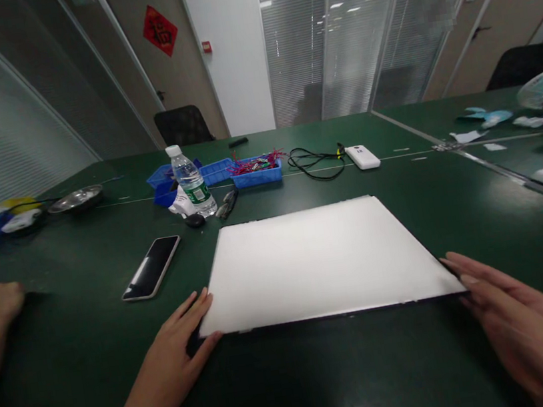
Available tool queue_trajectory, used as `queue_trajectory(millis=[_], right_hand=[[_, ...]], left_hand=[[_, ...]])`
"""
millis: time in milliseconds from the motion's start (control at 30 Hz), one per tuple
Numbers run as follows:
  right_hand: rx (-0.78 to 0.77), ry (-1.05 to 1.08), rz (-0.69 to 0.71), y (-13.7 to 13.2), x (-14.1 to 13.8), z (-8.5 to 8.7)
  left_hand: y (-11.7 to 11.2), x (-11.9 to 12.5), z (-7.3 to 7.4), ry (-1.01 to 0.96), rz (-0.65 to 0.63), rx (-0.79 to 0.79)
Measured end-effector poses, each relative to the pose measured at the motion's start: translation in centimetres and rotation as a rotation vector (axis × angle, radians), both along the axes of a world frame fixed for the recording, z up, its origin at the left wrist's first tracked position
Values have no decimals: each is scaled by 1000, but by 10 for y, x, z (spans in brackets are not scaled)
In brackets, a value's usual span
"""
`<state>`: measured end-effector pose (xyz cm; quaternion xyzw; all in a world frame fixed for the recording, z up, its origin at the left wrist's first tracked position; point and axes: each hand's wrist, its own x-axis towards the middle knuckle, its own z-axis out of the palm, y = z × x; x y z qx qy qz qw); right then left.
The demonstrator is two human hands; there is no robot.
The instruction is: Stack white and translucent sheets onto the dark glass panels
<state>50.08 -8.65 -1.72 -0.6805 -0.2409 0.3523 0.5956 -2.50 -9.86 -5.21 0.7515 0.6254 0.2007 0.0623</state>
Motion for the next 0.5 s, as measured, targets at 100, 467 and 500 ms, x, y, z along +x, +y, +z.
queue_trajectory(millis=[100,467,500], right_hand=[[9,229,-94,-3,-16,18],[-22,242,-135,-22,-14,12],[-26,204,-113,-27,-8,7]], left_hand=[[0,-1,2,6,-12,-1],[-11,4,6,52,-36,187],[-12,6,9,61,-65,240]])
